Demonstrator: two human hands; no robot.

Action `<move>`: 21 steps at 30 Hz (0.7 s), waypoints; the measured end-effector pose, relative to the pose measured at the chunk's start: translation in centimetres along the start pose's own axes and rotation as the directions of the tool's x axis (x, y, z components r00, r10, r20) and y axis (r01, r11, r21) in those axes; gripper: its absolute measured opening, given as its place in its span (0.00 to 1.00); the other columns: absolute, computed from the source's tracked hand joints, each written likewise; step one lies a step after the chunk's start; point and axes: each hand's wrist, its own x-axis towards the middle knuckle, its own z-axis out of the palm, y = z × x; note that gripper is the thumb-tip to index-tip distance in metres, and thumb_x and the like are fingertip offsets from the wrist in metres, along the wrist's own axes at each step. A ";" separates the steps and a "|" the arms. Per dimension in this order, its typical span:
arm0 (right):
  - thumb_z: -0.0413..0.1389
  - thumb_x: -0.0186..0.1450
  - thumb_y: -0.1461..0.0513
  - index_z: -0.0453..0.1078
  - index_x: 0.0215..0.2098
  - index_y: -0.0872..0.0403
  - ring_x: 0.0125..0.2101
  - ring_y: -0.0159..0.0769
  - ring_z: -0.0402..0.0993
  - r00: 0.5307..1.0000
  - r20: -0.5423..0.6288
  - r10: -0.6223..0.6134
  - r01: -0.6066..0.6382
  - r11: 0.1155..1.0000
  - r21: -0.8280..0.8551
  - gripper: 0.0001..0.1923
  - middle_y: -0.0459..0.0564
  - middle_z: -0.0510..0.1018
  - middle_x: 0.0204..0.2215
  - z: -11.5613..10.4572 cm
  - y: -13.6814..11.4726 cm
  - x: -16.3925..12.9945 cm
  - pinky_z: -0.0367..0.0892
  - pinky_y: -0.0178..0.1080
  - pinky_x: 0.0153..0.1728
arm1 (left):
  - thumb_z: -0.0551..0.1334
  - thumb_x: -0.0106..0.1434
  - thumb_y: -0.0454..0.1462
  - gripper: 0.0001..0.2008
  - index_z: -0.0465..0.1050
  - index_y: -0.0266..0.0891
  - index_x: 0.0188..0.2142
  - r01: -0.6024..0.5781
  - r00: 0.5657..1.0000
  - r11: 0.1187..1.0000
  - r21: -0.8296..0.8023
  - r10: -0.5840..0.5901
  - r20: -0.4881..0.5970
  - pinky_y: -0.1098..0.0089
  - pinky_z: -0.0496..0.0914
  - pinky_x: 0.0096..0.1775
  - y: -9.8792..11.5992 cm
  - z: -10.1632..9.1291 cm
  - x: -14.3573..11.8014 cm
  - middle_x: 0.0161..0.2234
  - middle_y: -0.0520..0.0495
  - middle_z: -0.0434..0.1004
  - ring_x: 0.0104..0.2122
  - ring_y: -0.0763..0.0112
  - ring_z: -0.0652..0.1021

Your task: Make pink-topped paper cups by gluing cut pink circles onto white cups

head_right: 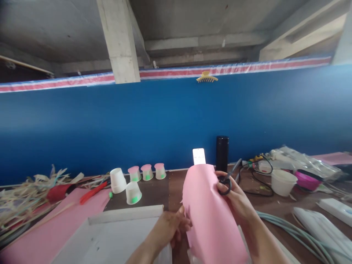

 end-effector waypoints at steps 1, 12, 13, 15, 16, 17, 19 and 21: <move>0.65 0.50 0.55 0.68 0.46 0.44 0.21 0.30 0.68 1.000 0.005 0.005 -0.005 1.000 -0.008 0.25 0.42 0.73 0.26 0.1 0.0 -0.1 0.63 0.30 0.21 | 0.58 0.55 0.56 0.27 0.78 0.32 0.29 0.038 0.999 0.995 -0.096 -0.035 0.038 0.75 0.56 0.15 -0.1 0.3 0.0 0.30 0.39 0.79 0.15 0.77 0.68; 0.65 0.48 0.55 0.68 0.47 0.46 0.23 0.36 0.72 0.999 0.032 0.037 -0.039 0.997 0.062 0.28 0.45 0.76 0.28 0.9 0.4 -0.5 0.68 0.37 0.24 | 0.70 0.50 0.33 0.10 0.70 0.30 0.28 0.327 0.944 0.523 -0.787 -0.135 0.302 0.86 0.51 0.15 -1.1 2.2 0.0 0.22 0.52 0.66 0.16 0.88 0.63; 0.66 0.48 0.55 0.68 0.47 0.45 0.23 0.36 0.72 0.999 0.039 0.038 -0.040 0.997 0.067 0.28 0.45 0.76 0.28 0.9 0.4 -0.5 0.68 0.37 0.25 | 0.70 0.50 0.33 0.10 0.70 0.30 0.27 0.328 0.944 0.510 -0.795 -0.133 0.303 0.86 0.50 0.15 -1.2 2.4 0.1 0.21 0.53 0.65 0.16 0.88 0.62; 0.65 0.49 0.54 0.67 0.46 0.45 0.24 0.36 0.72 0.997 0.068 0.044 -0.049 0.996 0.073 0.27 0.44 0.77 0.28 0.9 0.4 -0.5 0.68 0.38 0.25 | 0.69 0.50 0.33 0.10 0.69 0.31 0.25 0.321 0.945 0.503 -0.802 -0.121 0.303 0.86 0.51 0.15 -1.4 2.7 0.0 0.20 0.52 0.65 0.17 0.87 0.63; 0.65 0.49 0.54 0.67 0.47 0.44 0.24 0.37 0.73 0.995 0.086 0.049 -0.055 0.996 0.074 0.27 0.45 0.77 0.27 0.9 0.4 -0.4 0.68 0.38 0.26 | 0.69 0.51 0.33 0.10 0.69 0.31 0.25 0.304 0.951 0.504 -0.809 -0.111 0.288 0.86 0.53 0.15 -1.4 2.9 0.0 0.20 0.52 0.65 0.17 0.86 0.64; 0.64 0.50 0.54 0.67 0.47 0.44 0.24 0.38 0.73 0.993 0.102 0.053 -0.061 0.995 0.078 0.26 0.45 0.77 0.27 0.8 0.4 -0.4 0.68 0.39 0.26 | 0.69 0.51 0.33 0.10 0.69 0.31 0.24 0.280 0.958 0.506 -0.816 -0.099 0.268 0.86 0.54 0.16 -1.4 3.1 0.0 0.19 0.52 0.65 0.17 0.85 0.65; 0.64 0.51 0.54 0.67 0.48 0.46 0.26 0.40 0.74 0.993 0.107 0.057 -0.067 0.994 0.089 0.27 0.47 0.78 0.29 0.7 0.4 -0.2 0.69 0.40 0.26 | 0.69 0.51 0.34 0.10 0.69 0.32 0.24 0.230 0.972 0.515 -0.826 -0.079 0.221 0.84 0.56 0.17 -1.3 3.2 0.0 0.18 0.53 0.64 0.17 0.85 0.65; 0.64 0.51 0.55 0.68 0.49 0.47 0.26 0.40 0.75 0.996 0.063 0.063 -0.068 0.994 0.084 0.27 0.48 0.79 0.31 0.4 0.8 0.4 0.69 0.39 0.25 | 0.69 0.51 0.35 0.10 0.69 0.32 0.24 0.175 0.984 0.518 -0.837 -0.080 0.156 0.84 0.58 0.17 -1.1 3.1 0.1 0.17 0.53 0.65 0.16 0.84 0.65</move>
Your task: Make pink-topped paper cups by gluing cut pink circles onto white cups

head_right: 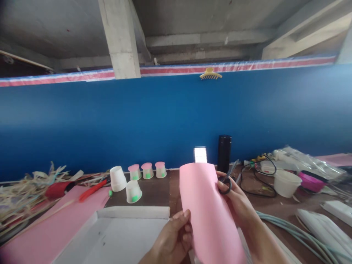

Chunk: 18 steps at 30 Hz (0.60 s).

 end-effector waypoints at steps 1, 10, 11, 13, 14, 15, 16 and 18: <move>0.64 0.51 0.55 0.67 0.49 0.47 0.26 0.39 0.75 0.999 -0.038 -0.003 0.003 1.000 -0.011 0.27 0.48 0.79 0.31 -0.3 0.3 0.4 0.69 0.37 0.24 | 0.69 0.51 0.34 0.10 0.69 0.32 0.25 -0.026 0.999 1.000 -0.004 0.026 -0.033 0.83 0.59 0.18 0.3 0.0 0.0 0.18 0.53 0.65 0.16 0.84 0.66; 0.64 0.51 0.51 0.70 0.41 0.50 0.16 0.24 0.60 0.956 -0.256 -0.142 0.120 0.988 -0.099 0.22 0.42 0.73 0.22 -1.1 2.4 2.6 0.59 0.27 0.15 | 0.69 0.51 0.29 0.07 0.73 0.32 0.30 -0.388 0.902 0.919 -0.075 0.362 -0.235 0.77 0.73 0.30 5.3 -1.3 0.6 0.28 0.48 0.75 0.26 0.77 0.75; 0.63 0.53 0.49 0.71 0.42 0.50 0.15 0.23 0.58 0.965 -0.213 -0.155 0.123 0.980 -0.155 0.22 0.41 0.72 0.20 -0.9 2.2 2.4 0.57 0.27 0.15 | 0.68 0.51 0.29 0.07 0.73 0.33 0.30 -0.409 0.895 0.909 -0.081 0.382 -0.232 0.77 0.73 0.30 5.6 -1.5 0.7 0.27 0.49 0.75 0.26 0.77 0.75; 0.59 0.56 0.48 0.71 0.44 0.51 0.15 0.24 0.57 0.979 -0.097 -0.179 0.140 0.938 -0.317 0.22 0.41 0.70 0.18 -0.4 1.9 1.9 0.54 0.28 0.14 | 0.68 0.52 0.30 0.05 0.73 0.33 0.29 -0.446 0.883 0.890 -0.093 0.421 -0.209 0.77 0.73 0.30 5.9 -1.7 0.9 0.26 0.50 0.74 0.26 0.77 0.75; 0.59 0.56 0.48 0.72 0.44 0.52 0.16 0.25 0.59 0.984 -0.029 -0.176 0.150 0.905 -0.398 0.22 0.42 0.70 0.17 -0.3 1.8 1.7 0.55 0.28 0.15 | 0.68 0.53 0.30 0.05 0.73 0.33 0.29 -0.464 0.876 0.881 -0.098 0.440 -0.196 0.77 0.73 0.30 5.9 -1.8 0.9 0.26 0.50 0.74 0.26 0.77 0.75; 0.59 0.56 0.48 0.73 0.44 0.52 0.18 0.28 0.61 0.986 0.034 -0.163 0.160 0.869 -0.468 0.22 0.43 0.70 0.17 -0.3 1.7 1.5 0.58 0.29 0.17 | 0.68 0.53 0.30 0.05 0.73 0.34 0.29 -0.483 0.868 0.869 -0.105 0.459 -0.188 0.76 0.73 0.30 6.0 -1.8 1.0 0.27 0.50 0.75 0.27 0.77 0.75; 0.60 0.55 0.49 0.73 0.43 0.52 0.20 0.30 0.65 0.986 0.089 -0.139 0.165 0.837 -0.521 0.22 0.44 0.72 0.17 -0.4 1.6 1.4 0.60 0.30 0.20 | 0.67 0.53 0.30 0.05 0.73 0.34 0.30 -0.501 0.859 0.858 -0.114 0.477 -0.185 0.76 0.73 0.31 6.1 -1.8 1.0 0.28 0.50 0.75 0.27 0.77 0.75; 0.63 0.52 0.51 0.75 0.41 0.51 0.26 0.35 0.70 0.981 0.179 -0.076 0.167 0.800 -0.576 0.21 0.47 0.75 0.21 -0.7 1.5 1.3 0.65 0.32 0.26 | 0.67 0.53 0.30 0.05 0.73 0.35 0.31 -0.528 0.843 0.839 -0.131 0.500 -0.197 0.77 0.73 0.33 6.3 -1.8 0.9 0.29 0.50 0.76 0.28 0.77 0.76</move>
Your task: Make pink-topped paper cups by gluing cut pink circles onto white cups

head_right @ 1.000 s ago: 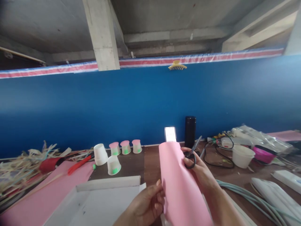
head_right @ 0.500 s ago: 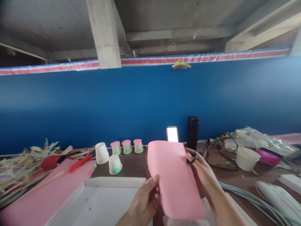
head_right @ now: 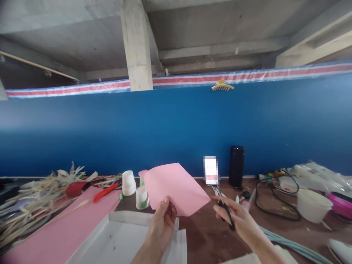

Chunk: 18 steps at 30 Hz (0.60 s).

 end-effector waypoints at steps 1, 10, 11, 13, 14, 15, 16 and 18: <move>0.65 0.50 0.53 0.76 0.40 0.50 0.28 0.38 0.71 0.999 0.053 0.002 -0.002 1.000 -0.009 0.20 0.48 0.77 0.23 -0.2 0.1 -0.1 0.67 0.34 0.28 | 0.67 0.53 0.29 0.05 0.73 0.35 0.31 -0.013 1.000 1.000 -0.010 0.013 -0.006 0.77 0.73 0.33 0.1 0.1 0.0 0.30 0.50 0.76 0.29 0.77 0.76; 0.59 0.58 0.52 0.70 0.51 0.49 0.25 0.31 0.68 0.891 0.451 0.044 0.033 0.986 -0.162 0.23 0.47 0.74 0.28 2.5 -1.0 -2.0 0.65 0.29 0.23 | 0.67 0.54 0.32 0.06 0.74 0.37 0.33 -0.070 0.998 0.996 -0.056 0.070 0.004 0.74 0.73 0.37 0.7 0.2 0.2 0.31 0.52 0.76 0.31 0.77 0.77; 0.57 0.59 0.51 0.68 0.53 0.49 0.24 0.30 0.66 0.892 0.445 0.074 0.002 0.986 -0.168 0.25 0.46 0.73 0.28 3.1 -1.0 -2.0 0.63 0.28 0.20 | 0.68 0.53 0.32 0.06 0.74 0.37 0.32 -0.070 0.998 0.996 -0.062 0.070 0.004 0.74 0.73 0.36 0.7 0.1 0.3 0.31 0.52 0.76 0.31 0.77 0.77; 0.57 0.58 0.50 0.65 0.56 0.50 0.23 0.28 0.64 0.906 0.418 0.062 0.007 0.987 -0.163 0.29 0.46 0.70 0.28 4.2 -0.5 -1.9 0.60 0.26 0.16 | 0.68 0.53 0.32 0.07 0.74 0.37 0.32 -0.074 0.997 0.995 -0.072 0.075 0.002 0.75 0.73 0.35 0.5 -0.1 0.5 0.31 0.52 0.76 0.30 0.77 0.77; 0.57 0.58 0.49 0.63 0.57 0.51 0.23 0.29 0.63 0.914 0.402 0.056 0.007 0.988 -0.153 0.31 0.45 0.69 0.27 4.7 -0.2 -1.8 0.61 0.27 0.15 | 0.68 0.52 0.31 0.07 0.74 0.37 0.32 -0.079 0.997 0.994 -0.075 0.080 0.000 0.75 0.73 0.34 0.5 -0.1 0.6 0.30 0.52 0.76 0.30 0.76 0.77; 0.56 0.59 0.48 0.61 0.59 0.53 0.23 0.30 0.63 0.921 0.385 0.053 0.003 0.990 -0.143 0.33 0.45 0.68 0.25 5.0 0.2 -1.7 0.61 0.27 0.15 | 0.68 0.52 0.32 0.07 0.74 0.37 0.32 -0.083 0.997 0.994 -0.076 0.083 -0.002 0.75 0.73 0.33 0.4 -0.2 0.7 0.29 0.52 0.76 0.29 0.77 0.76; 0.55 0.59 0.48 0.60 0.59 0.54 0.24 0.30 0.64 0.926 0.373 0.049 0.002 0.991 -0.134 0.34 0.45 0.67 0.24 5.3 0.5 -1.6 0.61 0.27 0.15 | 0.68 0.52 0.32 0.07 0.74 0.36 0.31 -0.087 0.996 0.993 -0.074 0.087 -0.006 0.75 0.73 0.33 0.3 -0.3 0.9 0.29 0.52 0.76 0.29 0.77 0.76; 0.54 0.60 0.47 0.60 0.59 0.57 0.24 0.31 0.65 0.935 0.350 0.049 -0.006 0.992 -0.123 0.35 0.45 0.66 0.22 5.6 0.7 -1.5 0.60 0.27 0.15 | 0.69 0.51 0.32 0.07 0.74 0.36 0.31 -0.093 0.996 0.993 -0.070 0.092 -0.020 0.75 0.73 0.32 0.2 -0.3 1.0 0.29 0.52 0.76 0.28 0.77 0.76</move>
